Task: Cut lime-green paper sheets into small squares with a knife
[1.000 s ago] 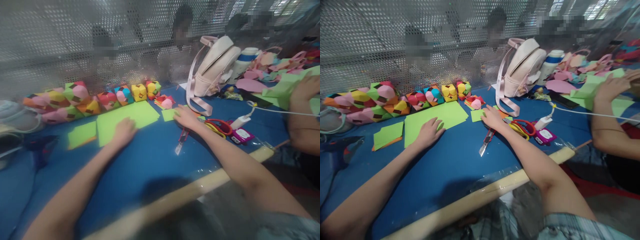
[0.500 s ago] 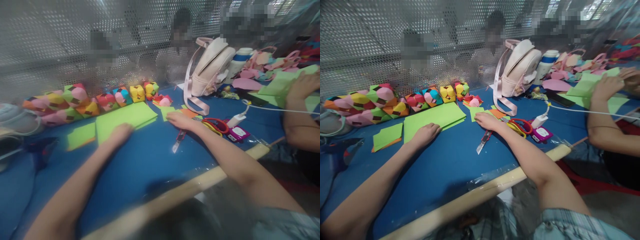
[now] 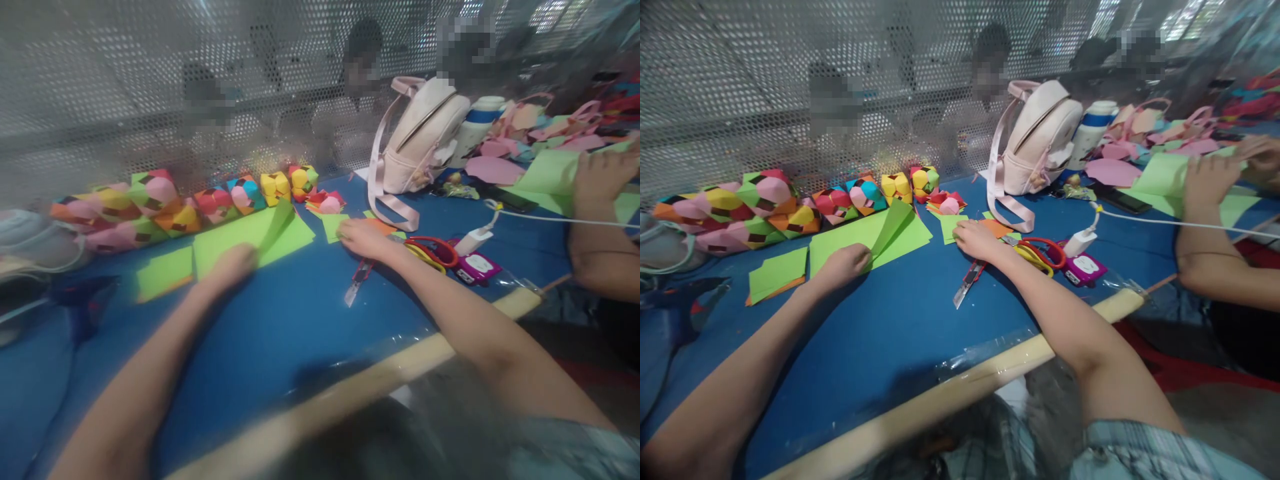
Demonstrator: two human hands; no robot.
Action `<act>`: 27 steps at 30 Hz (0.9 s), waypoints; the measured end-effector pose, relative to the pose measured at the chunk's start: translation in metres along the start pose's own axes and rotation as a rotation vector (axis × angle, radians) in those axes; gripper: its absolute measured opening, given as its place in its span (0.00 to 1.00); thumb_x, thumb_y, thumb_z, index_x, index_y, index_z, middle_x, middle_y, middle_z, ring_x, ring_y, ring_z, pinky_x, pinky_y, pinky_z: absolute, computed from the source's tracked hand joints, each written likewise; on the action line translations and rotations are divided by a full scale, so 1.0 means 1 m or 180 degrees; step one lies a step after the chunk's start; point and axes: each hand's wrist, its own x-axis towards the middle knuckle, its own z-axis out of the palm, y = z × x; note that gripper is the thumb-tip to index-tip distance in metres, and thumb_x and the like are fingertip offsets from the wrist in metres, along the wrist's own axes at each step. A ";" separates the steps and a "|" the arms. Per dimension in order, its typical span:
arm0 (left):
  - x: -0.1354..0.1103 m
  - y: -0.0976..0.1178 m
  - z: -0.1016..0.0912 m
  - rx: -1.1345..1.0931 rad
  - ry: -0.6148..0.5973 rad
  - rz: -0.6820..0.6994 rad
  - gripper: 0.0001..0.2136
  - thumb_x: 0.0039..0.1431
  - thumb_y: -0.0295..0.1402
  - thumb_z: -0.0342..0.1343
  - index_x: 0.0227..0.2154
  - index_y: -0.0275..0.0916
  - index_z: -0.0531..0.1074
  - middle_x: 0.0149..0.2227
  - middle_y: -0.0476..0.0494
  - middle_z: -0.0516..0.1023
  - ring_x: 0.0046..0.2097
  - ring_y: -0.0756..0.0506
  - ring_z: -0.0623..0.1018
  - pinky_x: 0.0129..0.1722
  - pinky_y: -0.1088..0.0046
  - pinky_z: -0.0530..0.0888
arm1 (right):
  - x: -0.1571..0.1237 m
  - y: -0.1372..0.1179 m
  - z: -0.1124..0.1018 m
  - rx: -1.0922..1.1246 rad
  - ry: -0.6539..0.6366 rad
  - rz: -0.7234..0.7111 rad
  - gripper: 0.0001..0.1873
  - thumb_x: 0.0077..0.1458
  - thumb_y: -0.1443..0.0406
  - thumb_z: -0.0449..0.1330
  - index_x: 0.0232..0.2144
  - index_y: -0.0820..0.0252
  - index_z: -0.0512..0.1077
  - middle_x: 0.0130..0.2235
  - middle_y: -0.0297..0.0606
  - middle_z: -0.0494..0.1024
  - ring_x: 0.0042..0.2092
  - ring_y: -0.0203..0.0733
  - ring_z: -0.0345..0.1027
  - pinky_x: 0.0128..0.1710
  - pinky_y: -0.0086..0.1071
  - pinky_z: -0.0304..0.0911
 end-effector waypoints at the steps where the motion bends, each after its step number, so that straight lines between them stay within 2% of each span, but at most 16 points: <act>1: 0.000 -0.001 0.000 -0.0042 0.0023 -0.0031 0.13 0.58 0.31 0.43 0.30 0.37 0.73 0.34 0.35 0.78 0.34 0.40 0.76 0.34 0.67 0.70 | -0.001 -0.001 -0.001 0.0000 0.0013 0.0076 0.16 0.61 0.69 0.48 0.40 0.64 0.76 0.46 0.48 0.77 0.47 0.47 0.68 0.45 0.34 0.57; 5: 0.001 -0.003 -0.002 -0.0239 0.0070 -0.0081 0.12 0.55 0.33 0.44 0.26 0.38 0.72 0.32 0.38 0.78 0.36 0.41 0.76 0.35 0.68 0.70 | -0.004 -0.004 -0.001 0.0045 -0.0008 0.0393 0.15 0.58 0.70 0.50 0.35 0.65 0.77 0.39 0.51 0.79 0.42 0.49 0.70 0.39 0.36 0.59; 9: 0.000 -0.005 -0.010 -0.0450 0.0051 -0.0042 0.10 0.53 0.34 0.45 0.22 0.39 0.69 0.30 0.41 0.77 0.35 0.43 0.76 0.34 0.69 0.70 | -0.007 -0.005 0.000 0.0243 0.0001 0.0374 0.13 0.55 0.71 0.53 0.36 0.63 0.77 0.44 0.49 0.78 0.47 0.49 0.69 0.45 0.36 0.59; 12: -0.004 -0.002 -0.019 -0.0535 0.0022 0.0005 0.07 0.51 0.32 0.46 0.22 0.40 0.67 0.27 0.43 0.76 0.33 0.43 0.76 0.34 0.68 0.70 | -0.007 -0.005 -0.002 0.0520 0.0083 0.0419 0.12 0.56 0.71 0.53 0.36 0.64 0.77 0.44 0.51 0.78 0.48 0.50 0.69 0.48 0.38 0.60; 15: -0.011 0.013 -0.024 -0.0569 -0.0075 0.0236 0.05 0.50 0.32 0.48 0.23 0.40 0.66 0.29 0.44 0.75 0.33 0.44 0.75 0.35 0.68 0.71 | -0.005 -0.009 -0.004 0.0982 0.0176 0.0465 0.13 0.61 0.68 0.51 0.34 0.64 0.76 0.42 0.49 0.79 0.45 0.48 0.71 0.46 0.37 0.62; 18: -0.022 0.040 -0.020 -0.0538 -0.0174 0.0573 0.03 0.51 0.30 0.48 0.26 0.39 0.66 0.32 0.43 0.74 0.34 0.45 0.74 0.36 0.68 0.71 | -0.001 -0.019 -0.002 0.1562 0.0163 0.0497 0.23 0.68 0.57 0.42 0.37 0.62 0.75 0.36 0.45 0.80 0.37 0.42 0.74 0.40 0.33 0.67; 20: -0.030 0.059 -0.013 -0.0462 -0.0219 0.0779 0.04 0.51 0.27 0.47 0.27 0.39 0.67 0.33 0.42 0.73 0.34 0.45 0.72 0.37 0.68 0.71 | 0.002 -0.026 0.002 0.2399 0.0086 0.0705 0.30 0.69 0.50 0.38 0.42 0.62 0.73 0.34 0.45 0.80 0.33 0.41 0.74 0.34 0.32 0.69; 22: -0.037 0.074 -0.006 -0.0380 -0.0286 0.0992 0.04 0.51 0.26 0.48 0.28 0.38 0.67 0.35 0.41 0.72 0.35 0.44 0.72 0.37 0.67 0.72 | 0.004 -0.029 0.006 0.3475 0.0001 0.1078 0.30 0.66 0.46 0.41 0.46 0.61 0.71 0.36 0.46 0.80 0.31 0.41 0.75 0.31 0.33 0.70; 24: -0.041 0.082 0.000 -0.0303 -0.0310 0.1127 0.05 0.52 0.25 0.48 0.29 0.38 0.68 0.37 0.39 0.72 0.37 0.43 0.72 0.39 0.65 0.72 | 0.004 -0.029 0.008 0.4154 -0.0003 0.1377 0.29 0.64 0.44 0.45 0.49 0.60 0.69 0.38 0.46 0.80 0.31 0.42 0.74 0.31 0.35 0.71; 26: -0.042 0.084 0.003 -0.0252 -0.0303 0.1188 0.05 0.52 0.25 0.48 0.30 0.37 0.68 0.37 0.37 0.73 0.39 0.41 0.72 0.41 0.62 0.72 | 0.003 -0.025 0.008 0.3969 0.0165 0.1288 0.28 0.65 0.45 0.45 0.49 0.59 0.69 0.39 0.45 0.79 0.33 0.43 0.74 0.33 0.36 0.71; 27: -0.041 0.084 0.003 -0.0242 -0.0302 0.1205 0.06 0.52 0.25 0.48 0.30 0.37 0.68 0.38 0.37 0.73 0.39 0.41 0.72 0.42 0.62 0.72 | 0.002 -0.023 0.008 0.3626 0.0304 0.1105 0.28 0.65 0.45 0.44 0.48 0.59 0.70 0.39 0.44 0.79 0.35 0.43 0.74 0.35 0.36 0.71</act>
